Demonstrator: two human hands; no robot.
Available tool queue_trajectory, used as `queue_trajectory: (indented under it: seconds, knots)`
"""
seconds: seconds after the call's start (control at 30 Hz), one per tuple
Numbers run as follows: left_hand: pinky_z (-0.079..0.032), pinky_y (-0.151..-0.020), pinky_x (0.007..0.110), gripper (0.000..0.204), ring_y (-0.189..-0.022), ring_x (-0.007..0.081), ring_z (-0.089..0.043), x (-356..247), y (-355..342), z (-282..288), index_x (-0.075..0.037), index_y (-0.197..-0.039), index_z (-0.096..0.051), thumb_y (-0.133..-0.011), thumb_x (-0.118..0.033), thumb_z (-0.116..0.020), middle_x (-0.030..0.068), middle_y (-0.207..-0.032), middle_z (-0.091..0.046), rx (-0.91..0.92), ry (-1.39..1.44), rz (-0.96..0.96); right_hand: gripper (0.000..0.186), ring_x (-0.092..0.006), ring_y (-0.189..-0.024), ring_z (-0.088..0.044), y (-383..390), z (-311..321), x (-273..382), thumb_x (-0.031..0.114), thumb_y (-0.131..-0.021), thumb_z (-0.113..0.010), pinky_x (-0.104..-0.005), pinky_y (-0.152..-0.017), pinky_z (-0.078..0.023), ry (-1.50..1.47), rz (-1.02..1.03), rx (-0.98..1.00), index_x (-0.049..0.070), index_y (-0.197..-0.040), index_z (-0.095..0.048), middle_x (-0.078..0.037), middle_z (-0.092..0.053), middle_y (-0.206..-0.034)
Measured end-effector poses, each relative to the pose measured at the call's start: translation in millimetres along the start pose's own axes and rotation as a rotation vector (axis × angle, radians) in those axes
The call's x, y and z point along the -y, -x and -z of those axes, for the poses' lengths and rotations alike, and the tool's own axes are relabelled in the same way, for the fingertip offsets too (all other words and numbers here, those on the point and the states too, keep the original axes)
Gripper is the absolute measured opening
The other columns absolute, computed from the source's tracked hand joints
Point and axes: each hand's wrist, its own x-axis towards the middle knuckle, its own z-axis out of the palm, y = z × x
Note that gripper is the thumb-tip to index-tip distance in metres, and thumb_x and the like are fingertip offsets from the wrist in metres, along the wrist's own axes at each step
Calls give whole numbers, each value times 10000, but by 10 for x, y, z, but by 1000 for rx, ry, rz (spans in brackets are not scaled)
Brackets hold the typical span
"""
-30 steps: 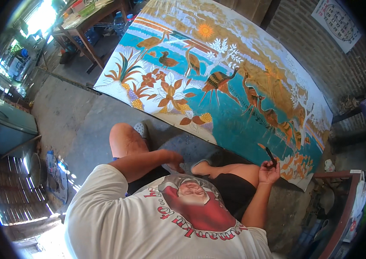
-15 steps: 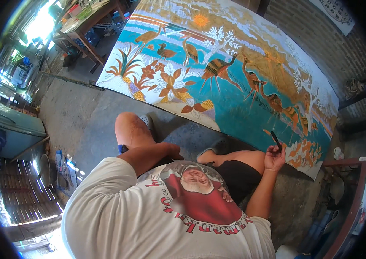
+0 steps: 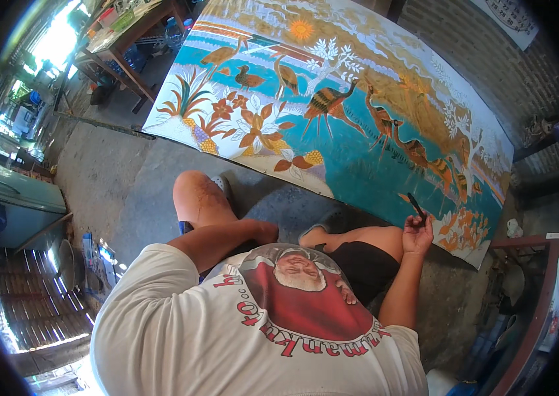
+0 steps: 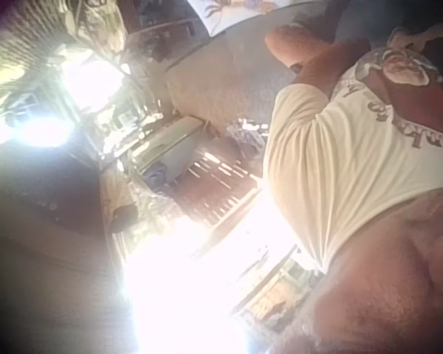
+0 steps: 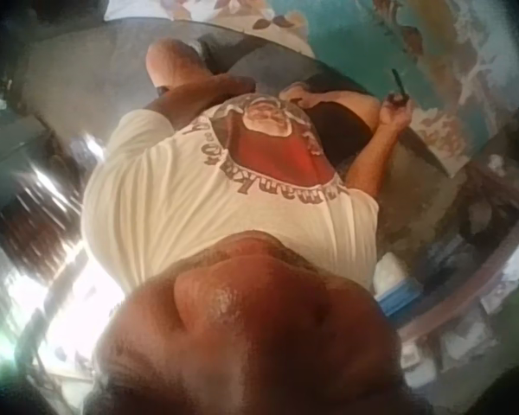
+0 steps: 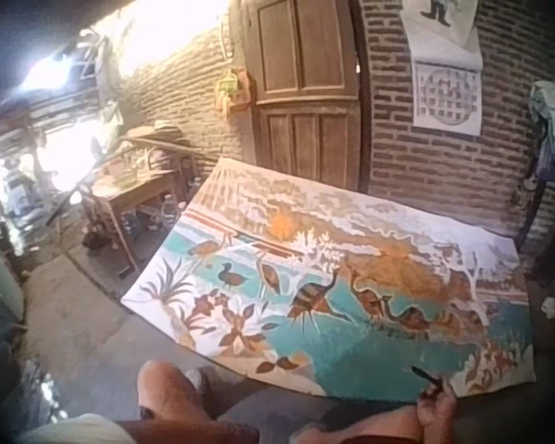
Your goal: Applying wax or paint to a large piece of fabric with floral and bird designs using a canting or brush.
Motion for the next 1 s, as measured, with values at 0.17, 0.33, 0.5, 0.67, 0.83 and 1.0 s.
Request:
queue_trajectory:
  seconds: [0.17,0.33,0.5,0.67,0.83,1.0]
  knots:
    - [-515,-930,512,526,-1042,437,-681,213,-205,-260,-29,-1012,-777,-943,-507,-567,234,-1149,-728,-72,202,81,257,-202,-749,-573,-20,-133,-21,238,-1052,-586,-414,-869,-566,38,-14,-61,11,-1134,-675,-75,-597,-819]
    - [-502,-958,504,639,-1126,408,-673,255,-245,-295,-8,-1118,-757,-926,-588,-571,235,-1245,-702,63,108,80,245,-198,-746,-573,-26,-81,15,242,-1049,-589,-419,-877,-564,61,-16,-86,16,-1097,-672,-71,-595,-807]
    - [-473,-1020,506,768,-1197,406,-647,28,-73,-60,38,-1171,-731,-911,-663,-555,263,-1272,-686,76,296,255,246,-202,-747,-571,-16,-31,17,253,-1039,-606,-423,-879,-564,81,-2,-81,20,-1080,-676,-71,-594,-808]
    - [-461,-1036,505,863,-1204,424,-635,-70,113,123,37,-1169,-732,-903,-751,-501,275,-1283,-674,-7,442,311,243,-208,-753,-563,-20,-29,3,252,-1026,-626,-436,-883,-568,49,-2,-118,15,-1052,-672,-75,-580,-809]
    - [-478,-967,514,777,-1112,421,-665,143,-17,-125,24,-1047,-757,-982,-682,-438,269,-1198,-701,-8,255,263,247,-212,-750,-565,2,-93,-19,254,-1033,-616,-443,-887,-571,68,18,-153,13,-1058,-666,-79,-580,-810]
    - [-483,-958,510,747,-1087,410,-677,216,-74,-241,19,-1066,-755,-966,-666,-475,260,-1171,-716,72,201,250,257,-210,-741,-569,23,-127,-22,249,-1045,-593,-436,-891,-567,61,13,-144,7,-1085,-668,-76,-583,-810]
